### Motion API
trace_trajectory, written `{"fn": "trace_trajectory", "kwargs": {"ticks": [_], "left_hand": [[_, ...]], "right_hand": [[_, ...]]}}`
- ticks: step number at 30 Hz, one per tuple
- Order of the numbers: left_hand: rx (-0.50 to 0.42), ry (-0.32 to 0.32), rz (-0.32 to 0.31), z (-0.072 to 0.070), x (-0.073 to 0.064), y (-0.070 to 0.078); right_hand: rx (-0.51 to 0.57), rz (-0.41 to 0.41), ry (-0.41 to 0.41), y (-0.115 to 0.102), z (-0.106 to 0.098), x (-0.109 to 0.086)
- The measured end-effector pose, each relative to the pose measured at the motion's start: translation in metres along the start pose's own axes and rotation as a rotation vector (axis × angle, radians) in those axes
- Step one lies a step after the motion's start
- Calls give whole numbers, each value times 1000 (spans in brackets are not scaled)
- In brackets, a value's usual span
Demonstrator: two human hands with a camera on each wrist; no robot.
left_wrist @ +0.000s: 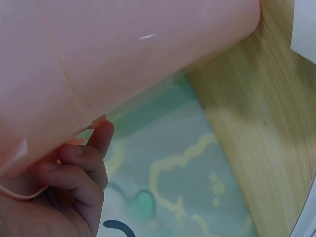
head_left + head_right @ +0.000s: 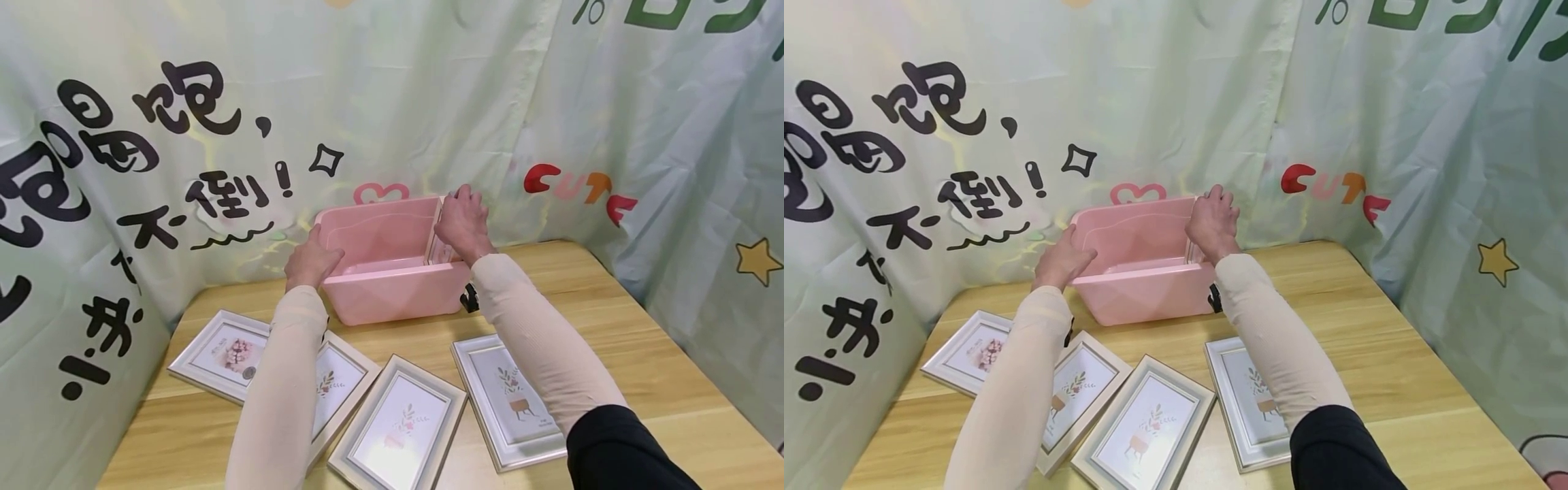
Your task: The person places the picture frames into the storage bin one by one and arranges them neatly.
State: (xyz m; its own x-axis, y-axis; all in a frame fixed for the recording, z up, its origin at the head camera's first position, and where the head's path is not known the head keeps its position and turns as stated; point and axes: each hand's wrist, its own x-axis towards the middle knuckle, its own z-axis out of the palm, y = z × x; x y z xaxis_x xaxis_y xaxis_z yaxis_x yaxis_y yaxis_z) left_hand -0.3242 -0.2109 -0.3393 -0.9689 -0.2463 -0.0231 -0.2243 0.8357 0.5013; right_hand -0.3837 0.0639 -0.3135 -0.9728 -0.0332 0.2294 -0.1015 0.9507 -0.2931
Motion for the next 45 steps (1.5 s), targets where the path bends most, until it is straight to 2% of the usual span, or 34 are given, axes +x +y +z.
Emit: {"fn": "trace_trajectory", "kwargs": {"ticks": [8,14,22,27,35,45], "left_hand": [[-1,-1,3,-1,0,2],[-13,2,6,-1,0,3],[-19,5,1,0,-1,3],[-7,-4,2,0,-1,3],[-8,0,2,-1,0,-1],[-5,1,5,0,0,0]], "right_hand": [[-12,-19,-14,2,-2,-2],[-42,-46,-96,4,-5,-2],[-14,-91,-214,9,-12,-6],[21,-87,-253,9,-18,-9],[11,-111,-269,8,-21,-17],[-20,-149,-210,17,-19,-31]]}}
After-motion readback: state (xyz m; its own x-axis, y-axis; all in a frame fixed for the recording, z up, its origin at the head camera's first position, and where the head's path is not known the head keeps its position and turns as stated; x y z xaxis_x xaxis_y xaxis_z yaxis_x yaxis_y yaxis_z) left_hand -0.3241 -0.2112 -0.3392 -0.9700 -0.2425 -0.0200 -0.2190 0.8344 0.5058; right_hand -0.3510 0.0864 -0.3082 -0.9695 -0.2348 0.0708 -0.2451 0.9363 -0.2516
